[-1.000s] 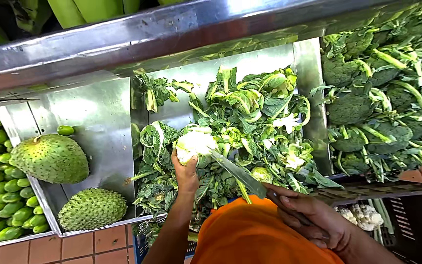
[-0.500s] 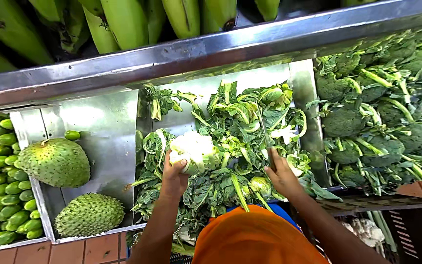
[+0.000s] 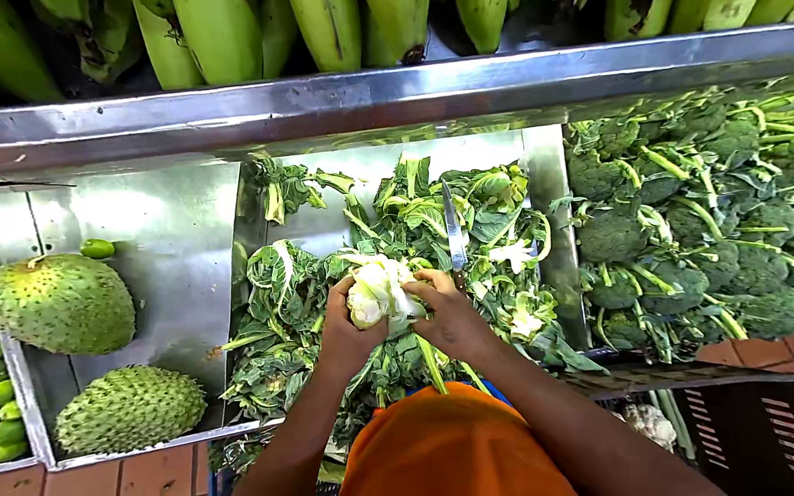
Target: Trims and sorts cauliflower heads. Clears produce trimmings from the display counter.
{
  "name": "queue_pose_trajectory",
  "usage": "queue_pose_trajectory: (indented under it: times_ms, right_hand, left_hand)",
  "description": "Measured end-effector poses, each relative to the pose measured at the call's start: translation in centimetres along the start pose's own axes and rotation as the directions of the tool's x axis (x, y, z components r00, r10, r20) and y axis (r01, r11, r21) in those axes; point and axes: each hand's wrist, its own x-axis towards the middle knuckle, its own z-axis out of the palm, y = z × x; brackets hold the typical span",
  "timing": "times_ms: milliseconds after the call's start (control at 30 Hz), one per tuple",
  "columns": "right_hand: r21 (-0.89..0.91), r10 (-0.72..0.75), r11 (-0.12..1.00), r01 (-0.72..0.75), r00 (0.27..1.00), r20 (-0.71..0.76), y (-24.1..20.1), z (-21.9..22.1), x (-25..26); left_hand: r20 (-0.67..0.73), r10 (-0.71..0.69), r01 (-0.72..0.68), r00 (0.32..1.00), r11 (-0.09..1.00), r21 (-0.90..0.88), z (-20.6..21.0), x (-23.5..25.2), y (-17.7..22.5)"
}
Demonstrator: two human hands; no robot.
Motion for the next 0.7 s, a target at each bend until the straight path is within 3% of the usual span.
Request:
queue_pose_trajectory:
  times_ms: [133, 300, 400, 533, 633, 700]
  right_hand:
    - [-0.053, -0.150, 0.988, 0.147, 0.986, -0.066, 1.4, 0.6, 0.3]
    - [0.061, -0.111, 0.991, 0.116, 0.990, -0.086, 2.2, 0.9, 0.6]
    - [0.036, -0.045, 0.998, 0.047, 0.998, -0.038, 2.0, 0.5, 0.8]
    - [0.039, 0.058, 0.998, -0.057, 0.998, -0.022, 2.0, 0.3, 0.7]
    - [-0.071, 0.092, 0.993, -0.097, 0.993, -0.068, 1.2, 0.6, 0.9]
    - [-0.228, 0.148, 0.963, -0.147, 0.989, -0.013, -0.1, 0.4, 1.4]
  left_hand:
    - [-0.014, 0.123, -0.118, 0.992, 0.970, 0.211, 0.9, -0.2, -0.8]
    - [-0.071, 0.269, -0.240, 0.960, 0.929, 0.281, 3.1, -0.5, -1.8]
    - [-0.086, 0.273, -0.243, 0.958, 0.935, 0.260, 3.8, -0.5, -2.3]
    - [-0.075, 0.155, -0.139, 0.985, 0.972, 0.187, 2.8, 0.2, -2.1]
    - [-0.030, 0.227, -0.215, 0.974, 0.952, 0.219, 2.0, 0.8, -2.3]
    - [-0.003, 0.333, -0.322, 0.943, 0.914, 0.245, 2.0, 1.2, -2.5]
